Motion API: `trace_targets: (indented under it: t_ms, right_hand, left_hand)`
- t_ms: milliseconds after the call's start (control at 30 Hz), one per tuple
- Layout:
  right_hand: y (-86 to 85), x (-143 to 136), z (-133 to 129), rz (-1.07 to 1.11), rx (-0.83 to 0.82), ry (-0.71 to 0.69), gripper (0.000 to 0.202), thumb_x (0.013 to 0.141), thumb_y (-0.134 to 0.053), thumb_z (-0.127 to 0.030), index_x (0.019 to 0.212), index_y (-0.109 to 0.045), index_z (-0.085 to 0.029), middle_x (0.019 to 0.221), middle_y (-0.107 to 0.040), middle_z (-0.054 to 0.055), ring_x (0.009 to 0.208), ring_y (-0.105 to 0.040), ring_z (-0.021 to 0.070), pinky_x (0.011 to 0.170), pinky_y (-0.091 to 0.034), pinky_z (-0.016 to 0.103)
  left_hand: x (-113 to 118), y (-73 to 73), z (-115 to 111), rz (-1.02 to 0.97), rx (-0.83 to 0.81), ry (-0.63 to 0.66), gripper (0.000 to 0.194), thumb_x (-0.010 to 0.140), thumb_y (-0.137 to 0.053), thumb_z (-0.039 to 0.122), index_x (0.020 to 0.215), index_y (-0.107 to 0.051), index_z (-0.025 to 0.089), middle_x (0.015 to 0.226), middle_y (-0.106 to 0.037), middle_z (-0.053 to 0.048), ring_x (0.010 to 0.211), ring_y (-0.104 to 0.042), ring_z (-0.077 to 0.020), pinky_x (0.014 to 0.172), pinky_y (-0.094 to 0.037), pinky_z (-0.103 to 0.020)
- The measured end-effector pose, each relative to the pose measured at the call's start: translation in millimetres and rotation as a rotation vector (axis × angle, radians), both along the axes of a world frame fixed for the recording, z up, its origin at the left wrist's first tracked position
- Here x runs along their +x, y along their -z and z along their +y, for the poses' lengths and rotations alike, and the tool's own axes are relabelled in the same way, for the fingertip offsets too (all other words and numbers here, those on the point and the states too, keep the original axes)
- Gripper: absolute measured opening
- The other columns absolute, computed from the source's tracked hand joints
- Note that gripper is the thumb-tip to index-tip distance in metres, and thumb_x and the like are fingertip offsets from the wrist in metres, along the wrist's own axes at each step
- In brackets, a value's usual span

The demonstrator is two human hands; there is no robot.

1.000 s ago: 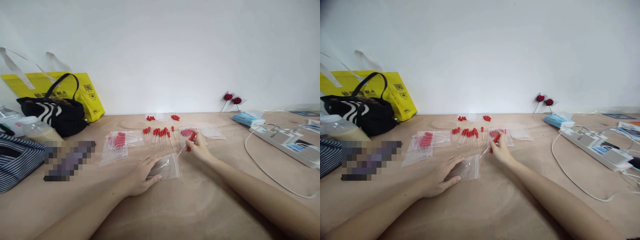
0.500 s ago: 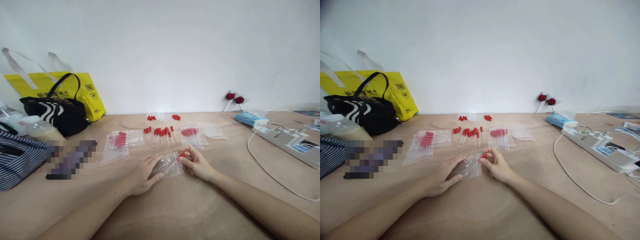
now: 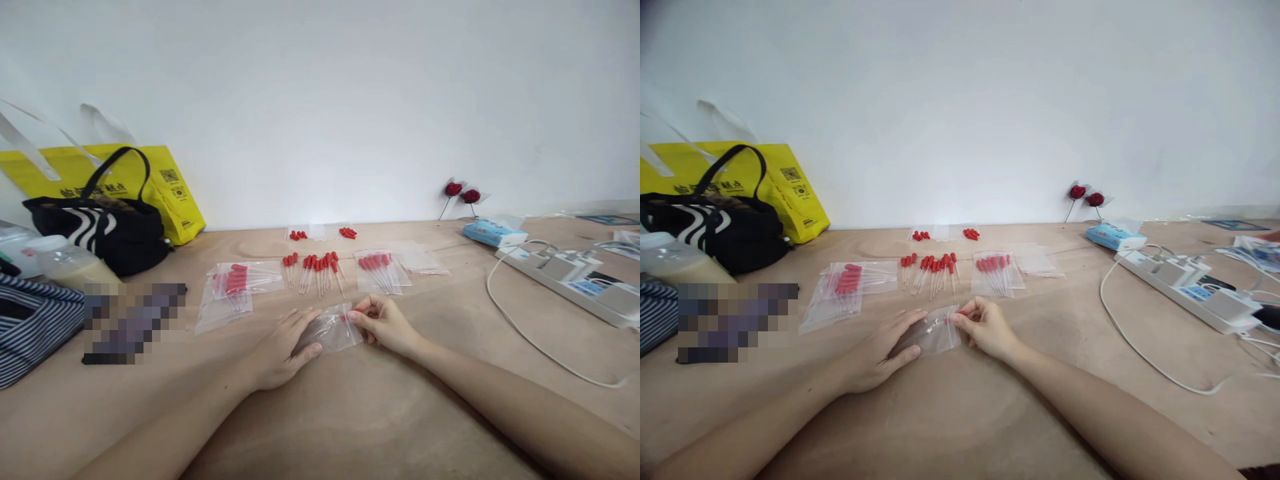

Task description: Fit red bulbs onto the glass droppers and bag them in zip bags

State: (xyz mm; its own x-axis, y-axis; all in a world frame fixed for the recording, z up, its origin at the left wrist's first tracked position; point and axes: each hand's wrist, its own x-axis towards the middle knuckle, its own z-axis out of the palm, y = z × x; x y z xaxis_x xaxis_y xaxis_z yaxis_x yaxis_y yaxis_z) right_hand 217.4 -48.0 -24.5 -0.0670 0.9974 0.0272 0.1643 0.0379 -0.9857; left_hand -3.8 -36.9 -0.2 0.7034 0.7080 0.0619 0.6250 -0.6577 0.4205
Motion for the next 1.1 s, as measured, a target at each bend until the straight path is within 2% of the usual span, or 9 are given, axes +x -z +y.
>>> trace_targets:
  t_ms: [200, 267, 367, 500, 600, 733, 900, 1000, 1100]
  right_hand:
    - [-3.9, 9, 0, -0.285, 0.303, -0.331, 0.020, 0.078, -0.051, -0.031, 0.070, -0.064, -0.017, 0.077, -0.060, 0.003, 0.070, -0.056, 0.0116, 0.060, -0.045, 0.022]
    - [-6.3, 16, 9, -0.352, 0.273, -0.377, 0.020, 0.078, -0.050, -0.029, 0.072, -0.064, -0.017, 0.071, -0.060, 0.002, 0.062, -0.055, 0.0104, 0.055, -0.044, 0.021]
    - [-10.4, 23, 34, -0.510, 0.185, -0.135, 0.016, 0.076, -0.051, -0.026, 0.071, -0.062, -0.016, 0.059, -0.058, -0.001, 0.049, -0.051, 0.0086, 0.047, -0.041, 0.020]
    - [-16.9, 14, 72, -0.628, 0.220, 0.102, 0.004, 0.070, -0.055, -0.018, 0.070, -0.058, -0.015, 0.073, -0.062, 0.004, 0.067, -0.057, 0.0134, 0.063, -0.043, 0.024]
    - [-20.0, -4, 93, -0.695, 0.187, 0.183, 0.014, 0.067, -0.057, -0.017, 0.080, -0.056, -0.014, 0.079, -0.063, 0.009, 0.077, -0.058, 0.0198, 0.066, -0.043, 0.027]
    - [-23.2, -27, 108, -0.759, 0.107, 0.232, 0.024, 0.066, -0.057, -0.012, 0.090, -0.054, -0.010, 0.089, -0.061, 0.018, 0.086, -0.058, 0.0272, 0.067, -0.044, 0.031]
    - [-33.2, -39, 109, -0.774, 0.056, 0.227, 0.033, 0.064, -0.057, -0.006, 0.097, -0.051, -0.010, 0.102, -0.055, 0.022, 0.097, -0.054, 0.0310, 0.077, -0.042, 0.035]
    - [-40.9, -26, 97, -0.731, 0.047, 0.194, 0.036, 0.070, -0.056, -0.014, 0.104, -0.046, -0.009, 0.094, -0.058, 0.019, 0.090, -0.057, 0.0283, 0.073, -0.043, 0.034]
    - [-46.4, 1, 78, -0.673, 0.019, 0.143, 0.049, 0.073, -0.053, -0.020, 0.117, -0.034, -0.008, 0.073, -0.059, 0.010, 0.068, -0.060, 0.0227, 0.059, -0.045, 0.031]
  left_hand:
    - [-1, 1.2, 0, -0.004, 0.003, 0.003, 0.050, 0.085, -0.038, 0.041, 0.129, -0.027, 0.021, 0.134, -0.037, -0.009, 0.124, -0.030, -0.0245, 0.103, -0.023, -0.049]
    - [-2, 3.7, 2, -0.014, 0.010, 0.012, 0.050, 0.085, -0.038, 0.041, 0.130, -0.027, 0.022, 0.133, -0.038, -0.009, 0.124, -0.030, -0.0246, 0.103, -0.023, -0.048]
    - [-3, 6.3, 3, -0.025, 0.009, 0.012, 0.050, 0.085, -0.038, 0.042, 0.130, -0.026, 0.023, 0.134, -0.036, -0.007, 0.125, -0.029, -0.0250, 0.103, -0.023, -0.048]
    - [-6, 4.0, 4, -0.050, -0.027, -0.008, 0.046, 0.088, -0.032, 0.041, 0.130, -0.028, 0.022, 0.137, -0.030, -0.007, 0.125, -0.028, -0.0234, 0.103, -0.026, -0.044]
    - [-13, 1.4, 3, -0.064, -0.056, -0.002, 0.050, 0.086, -0.035, 0.043, 0.131, -0.025, 0.023, 0.139, -0.026, -0.007, 0.126, -0.026, -0.0241, 0.103, -0.026, -0.044]
    - [-22, 2.2, 4, -0.024, -0.044, 0.037, 0.067, 0.078, -0.050, 0.046, 0.133, -0.020, 0.024, 0.140, -0.025, -0.008, 0.128, -0.020, -0.0290, 0.103, -0.020, -0.050]
    - [-23, 3.9, 6, 0.009, -0.015, 0.121, 0.062, 0.080, -0.047, 0.045, 0.132, -0.021, 0.025, 0.136, -0.032, -0.008, 0.126, -0.026, -0.0272, 0.104, -0.017, -0.052]
    - [-21, 2.9, 6, 0.017, -0.016, 0.122, 0.061, 0.080, -0.046, 0.046, 0.132, -0.022, 0.025, 0.136, -0.032, -0.007, 0.126, -0.025, -0.0274, 0.104, -0.017, -0.051]
    - [-21, 2.0, 5, 0.026, -0.033, 0.107, 0.062, 0.080, -0.046, 0.047, 0.132, -0.022, 0.025, 0.137, -0.031, -0.007, 0.127, -0.022, -0.0286, 0.103, -0.018, -0.052]
